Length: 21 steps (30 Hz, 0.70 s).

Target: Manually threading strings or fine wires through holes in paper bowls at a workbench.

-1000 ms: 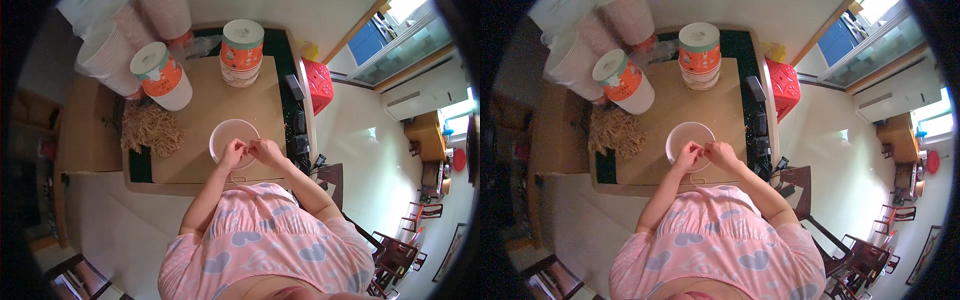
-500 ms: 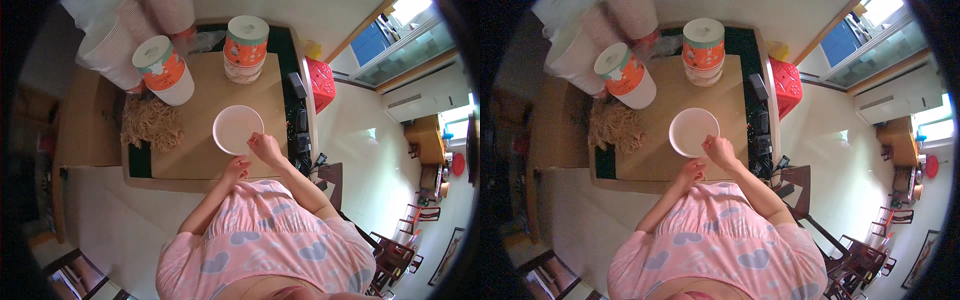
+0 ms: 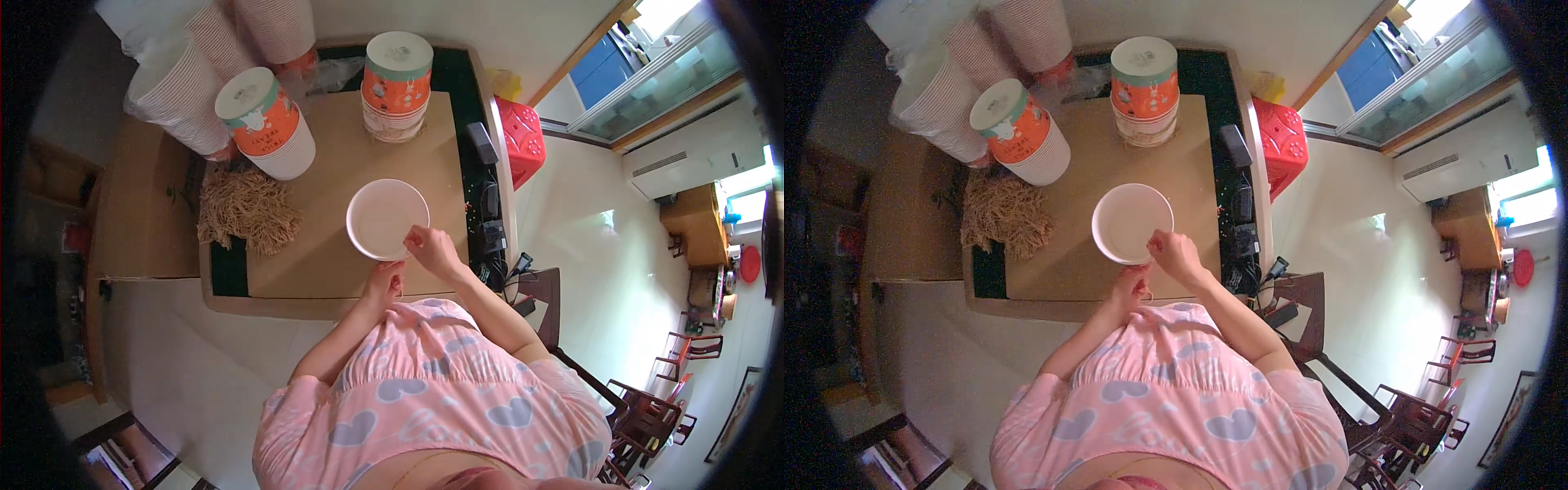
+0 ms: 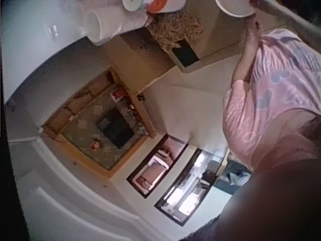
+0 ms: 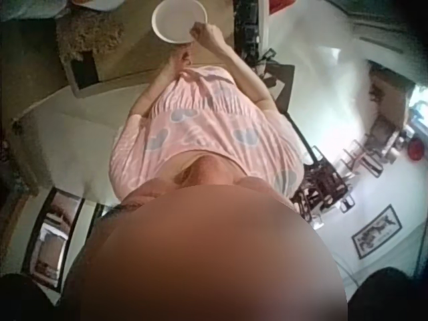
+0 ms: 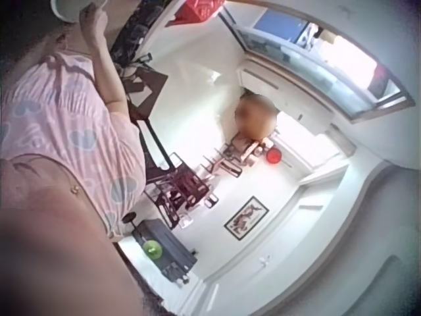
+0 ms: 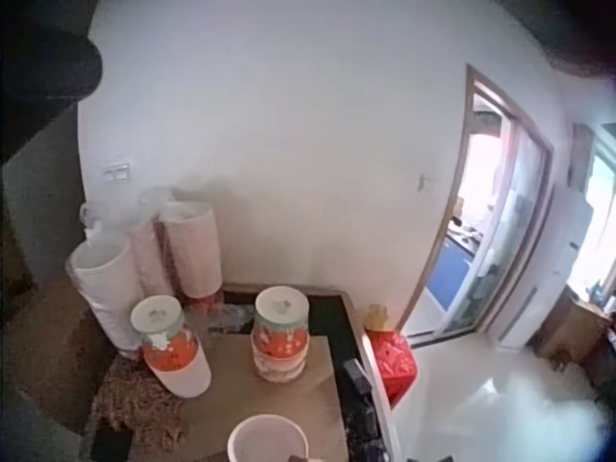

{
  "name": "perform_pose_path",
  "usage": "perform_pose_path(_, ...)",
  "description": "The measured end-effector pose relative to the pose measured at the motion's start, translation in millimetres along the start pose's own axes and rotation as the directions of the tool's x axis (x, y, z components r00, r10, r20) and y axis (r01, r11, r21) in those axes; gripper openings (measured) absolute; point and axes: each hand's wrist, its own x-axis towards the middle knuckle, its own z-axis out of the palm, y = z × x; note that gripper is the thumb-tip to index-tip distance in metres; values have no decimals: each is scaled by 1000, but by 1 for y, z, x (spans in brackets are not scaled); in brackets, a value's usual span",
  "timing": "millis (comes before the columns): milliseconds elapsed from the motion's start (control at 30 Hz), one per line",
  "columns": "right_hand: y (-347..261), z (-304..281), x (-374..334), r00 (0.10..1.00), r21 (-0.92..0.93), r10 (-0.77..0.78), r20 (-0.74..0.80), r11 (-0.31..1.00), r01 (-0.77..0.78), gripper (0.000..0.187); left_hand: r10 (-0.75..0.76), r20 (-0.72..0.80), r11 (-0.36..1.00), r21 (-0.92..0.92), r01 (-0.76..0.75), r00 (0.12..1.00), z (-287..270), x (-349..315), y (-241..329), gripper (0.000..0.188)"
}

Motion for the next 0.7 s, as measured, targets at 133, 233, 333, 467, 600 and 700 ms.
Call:
perform_pose_path(133, 4, 3, 0, 1000, -6, 9, -2, 1000, -9, 18, -27, 77, 998, -56, 32, 997, 15, -2, 7, 10)
perform_pose_path(233, 3, 5, 1, 1000, 6, 7, 4, 1000, -7, 17, -33, 41, 991, -128, 38, 999, 15, 7, 2, 10)
perform_pose_path(333, 2, 5, 1, 1000, 4, 14, 6, 1000, -14, 17, -59, -29, 988, -143, 55, 998, 17, 8, 2, 10)
perform_pose_path(467, -2, 2, 0, 999, -82, 24, 48, 996, -20, 16, -96, -23, 989, 114, 98, 995, 7, -4, 4, 12)
perform_pose_path(600, 3, 5, -4, 997, -97, 27, 66, 995, -20, 14, 328, 107, 529, 802, -277, 938, 16, -34, 20, 15)
perform_pose_path(700, 8, 2, -13, 989, -23, -86, 116, 996, 89, 13, 422, 290, 34, 942, -335, 859, 48, -68, 56, 13)
